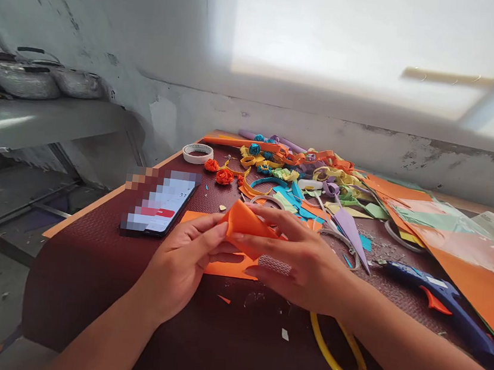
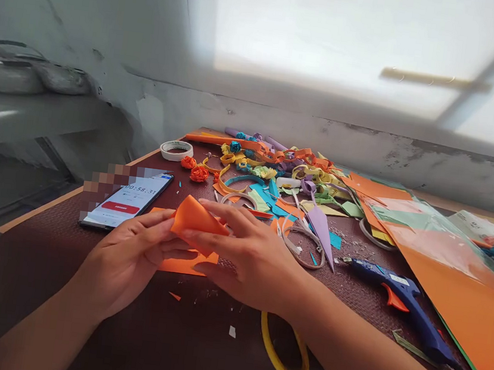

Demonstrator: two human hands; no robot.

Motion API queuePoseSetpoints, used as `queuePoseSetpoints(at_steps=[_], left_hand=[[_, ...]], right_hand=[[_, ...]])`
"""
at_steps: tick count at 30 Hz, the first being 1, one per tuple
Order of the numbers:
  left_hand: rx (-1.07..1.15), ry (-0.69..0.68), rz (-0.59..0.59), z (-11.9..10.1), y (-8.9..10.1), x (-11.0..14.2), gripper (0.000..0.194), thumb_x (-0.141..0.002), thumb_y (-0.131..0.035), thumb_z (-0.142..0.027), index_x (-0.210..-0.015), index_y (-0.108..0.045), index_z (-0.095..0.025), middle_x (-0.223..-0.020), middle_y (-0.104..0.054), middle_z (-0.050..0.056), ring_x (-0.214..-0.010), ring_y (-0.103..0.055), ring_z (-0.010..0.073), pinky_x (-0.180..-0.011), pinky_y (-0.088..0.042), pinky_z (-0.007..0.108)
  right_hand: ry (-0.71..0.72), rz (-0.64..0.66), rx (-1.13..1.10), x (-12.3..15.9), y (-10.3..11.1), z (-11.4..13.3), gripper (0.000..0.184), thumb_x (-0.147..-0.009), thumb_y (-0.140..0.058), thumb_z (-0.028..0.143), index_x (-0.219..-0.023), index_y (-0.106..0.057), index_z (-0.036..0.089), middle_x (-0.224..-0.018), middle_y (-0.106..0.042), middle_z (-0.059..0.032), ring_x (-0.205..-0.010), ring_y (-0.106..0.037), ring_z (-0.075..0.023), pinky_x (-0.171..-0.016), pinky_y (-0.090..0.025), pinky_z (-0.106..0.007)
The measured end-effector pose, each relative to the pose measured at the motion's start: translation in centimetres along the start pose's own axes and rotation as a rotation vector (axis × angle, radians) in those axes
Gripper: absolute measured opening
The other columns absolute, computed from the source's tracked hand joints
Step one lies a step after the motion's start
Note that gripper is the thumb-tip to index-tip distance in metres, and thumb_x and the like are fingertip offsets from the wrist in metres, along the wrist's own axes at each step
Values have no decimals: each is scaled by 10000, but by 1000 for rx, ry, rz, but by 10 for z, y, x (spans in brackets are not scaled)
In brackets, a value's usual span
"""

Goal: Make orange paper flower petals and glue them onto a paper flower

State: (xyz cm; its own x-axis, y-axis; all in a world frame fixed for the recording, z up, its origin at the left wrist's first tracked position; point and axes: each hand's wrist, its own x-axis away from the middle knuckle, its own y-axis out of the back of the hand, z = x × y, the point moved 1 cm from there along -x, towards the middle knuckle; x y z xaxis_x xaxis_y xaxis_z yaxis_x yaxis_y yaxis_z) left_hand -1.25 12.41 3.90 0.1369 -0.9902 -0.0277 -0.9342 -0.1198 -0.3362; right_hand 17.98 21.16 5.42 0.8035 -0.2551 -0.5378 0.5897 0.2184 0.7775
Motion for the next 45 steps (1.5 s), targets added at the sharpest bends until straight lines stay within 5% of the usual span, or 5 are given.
queuePoseSetpoints(at_steps=[5, 9, 14, 27, 45], left_hand=[[-38, -20, -53, -1, -1, 2, 288, -816, -837, -339, -1028, -739, -171, -980, -803, 49, -872, -762, 192, -826, -618, 284], [-72, 69, 26, -1, -8, 4, 371, -848, -811, -295, -1135, -596, -200, -832, -795, 17, -738, -769, 197, -712, -613, 291], [-242, 136, 90, 2, -14, 6, 461, -922, -724, -337, -1305, -476, -267, -861, -801, 15, -815, -791, 241, -628, -589, 270], [-160, 120, 110, 1, -12, 2, 373, -915, -742, -331, -1186, -502, -241, -757, -803, -19, -761, -789, 192, -737, -597, 270], [-240, 134, 104, 2, -10, 2, 346, -937, -714, -330, -1213, -517, -260, -774, -796, -30, -793, -770, 175, -765, -577, 278]], right_hand=[[-58, 92, -140, -2, -1, 6, 422, -941, -734, 380, -1351, -667, 306, -1603, -460, -102, -1411, -524, -318, -1170, -449, -494], [-463, -97, -622, -4, -1, 2, 367, -902, -761, 461, -1191, -705, 241, -1127, -767, -92, -1045, -740, -270, -883, -618, -395], [-787, 61, -878, -2, -5, -8, 319, -792, -847, 482, -942, -806, 203, -812, -769, -43, -767, -728, -236, -691, -586, -329], [-892, 12, -940, -4, -5, -11, 245, -695, -924, 394, -843, -835, 220, -769, -723, -26, -685, -629, -179, -712, -536, -329], [-867, 6, -967, -4, -5, -10, 278, -699, -926, 384, -920, -850, 233, -870, -806, -41, -772, -704, -183, -685, -561, -254]])
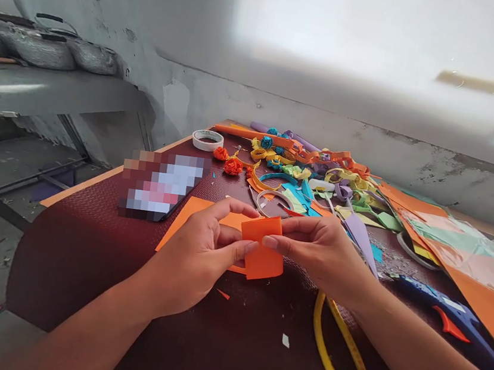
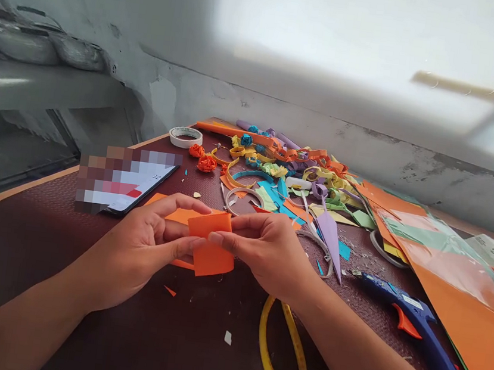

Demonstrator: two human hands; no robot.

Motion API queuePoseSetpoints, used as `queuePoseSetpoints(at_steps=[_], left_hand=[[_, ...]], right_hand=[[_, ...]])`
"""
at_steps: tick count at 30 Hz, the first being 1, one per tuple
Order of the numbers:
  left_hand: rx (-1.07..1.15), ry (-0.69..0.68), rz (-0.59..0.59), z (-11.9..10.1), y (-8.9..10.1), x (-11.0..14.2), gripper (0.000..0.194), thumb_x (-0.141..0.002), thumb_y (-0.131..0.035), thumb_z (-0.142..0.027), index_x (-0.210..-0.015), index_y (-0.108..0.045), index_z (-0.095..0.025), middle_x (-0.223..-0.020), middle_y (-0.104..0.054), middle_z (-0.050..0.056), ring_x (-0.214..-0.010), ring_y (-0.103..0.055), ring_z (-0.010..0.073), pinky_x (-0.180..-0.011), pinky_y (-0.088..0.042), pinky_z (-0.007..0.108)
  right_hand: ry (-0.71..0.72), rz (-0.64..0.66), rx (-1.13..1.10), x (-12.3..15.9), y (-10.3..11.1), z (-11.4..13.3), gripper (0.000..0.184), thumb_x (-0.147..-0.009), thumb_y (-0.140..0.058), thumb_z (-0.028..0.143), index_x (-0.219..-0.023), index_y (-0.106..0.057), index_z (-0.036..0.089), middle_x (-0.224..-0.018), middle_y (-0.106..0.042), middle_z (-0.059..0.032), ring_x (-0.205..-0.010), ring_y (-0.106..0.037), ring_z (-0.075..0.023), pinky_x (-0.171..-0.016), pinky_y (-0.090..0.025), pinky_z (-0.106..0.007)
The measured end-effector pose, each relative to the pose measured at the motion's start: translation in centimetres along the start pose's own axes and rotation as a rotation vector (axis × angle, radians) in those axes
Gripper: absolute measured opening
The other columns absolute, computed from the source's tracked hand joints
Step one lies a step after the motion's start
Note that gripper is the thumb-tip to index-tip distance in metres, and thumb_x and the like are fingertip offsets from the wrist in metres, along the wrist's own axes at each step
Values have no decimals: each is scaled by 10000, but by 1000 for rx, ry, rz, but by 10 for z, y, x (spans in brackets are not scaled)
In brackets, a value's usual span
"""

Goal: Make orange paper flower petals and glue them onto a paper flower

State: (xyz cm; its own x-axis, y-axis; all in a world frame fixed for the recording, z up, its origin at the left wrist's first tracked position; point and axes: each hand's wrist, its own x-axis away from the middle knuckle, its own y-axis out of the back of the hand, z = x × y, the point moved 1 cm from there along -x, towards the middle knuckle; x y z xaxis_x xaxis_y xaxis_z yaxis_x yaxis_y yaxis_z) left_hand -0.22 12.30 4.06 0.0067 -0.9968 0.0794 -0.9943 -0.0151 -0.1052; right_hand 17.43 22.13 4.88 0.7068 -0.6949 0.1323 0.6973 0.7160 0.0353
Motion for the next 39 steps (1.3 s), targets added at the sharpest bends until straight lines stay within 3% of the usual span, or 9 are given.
queuePoseSetpoints(at_steps=[5, 14, 22, 31, 34, 39], left_hand=[[26, -10, 2, -2, 0, 0, 310, -934, -725, -297, -1171, -531, -251, -708, -772, -63, -755, -763, 141, -742, -568, 226], [62, -9, 4, -2, -1, 0, 331, -918, -744, -325, -1158, -534, -238, -776, -807, -13, -770, -792, 198, -712, -591, 263], [61, -8, 11, -2, -1, 0, 354, -919, -743, -326, -1187, -528, -241, -876, -827, 6, -862, -803, 220, -815, -617, 321], [-2, -14, -4, 0, -4, 1, 277, -944, -697, -338, -1178, -589, -235, -951, -816, 17, -872, -781, 200, -784, -617, 295], [-191, -87, -91, -2, -8, 2, 174, -958, -652, -345, -1089, -662, -231, -1074, -781, 36, -984, -750, 221, -766, -605, 284], [-512, -391, -213, -12, -17, 2, 160, -961, -607, -253, -1010, -759, -237, -1017, -740, 29, -969, -692, 192, -927, -544, 320]], right_hand=[[-1, -14, 25, 0, 1, -1, 305, -695, -924, 418, -912, -846, 219, -844, -792, -46, -767, -692, -193, -659, -548, -262], [-7, -15, 110, 0, 3, -1, 370, -714, -892, 505, -911, -838, 196, -797, -757, -53, -785, -689, -232, -709, -556, -326], [-8, -22, 62, 0, 2, -2, 298, -717, -905, 435, -898, -835, 208, -820, -762, -40, -783, -689, -208, -720, -542, -307], [33, -113, 76, -1, 4, 0, 311, -629, -944, 448, -755, -809, 198, -763, -752, -40, -731, -649, -195, -648, -522, -286], [69, -136, 125, 1, 4, 3, 286, -635, -940, 431, -729, -804, 197, -718, -724, -29, -671, -598, -169, -594, -475, -270], [124, -110, 241, 6, 3, 6, 292, -701, -889, 466, -752, -811, 189, -688, -690, -32, -633, -551, -165, -539, -421, -273]])
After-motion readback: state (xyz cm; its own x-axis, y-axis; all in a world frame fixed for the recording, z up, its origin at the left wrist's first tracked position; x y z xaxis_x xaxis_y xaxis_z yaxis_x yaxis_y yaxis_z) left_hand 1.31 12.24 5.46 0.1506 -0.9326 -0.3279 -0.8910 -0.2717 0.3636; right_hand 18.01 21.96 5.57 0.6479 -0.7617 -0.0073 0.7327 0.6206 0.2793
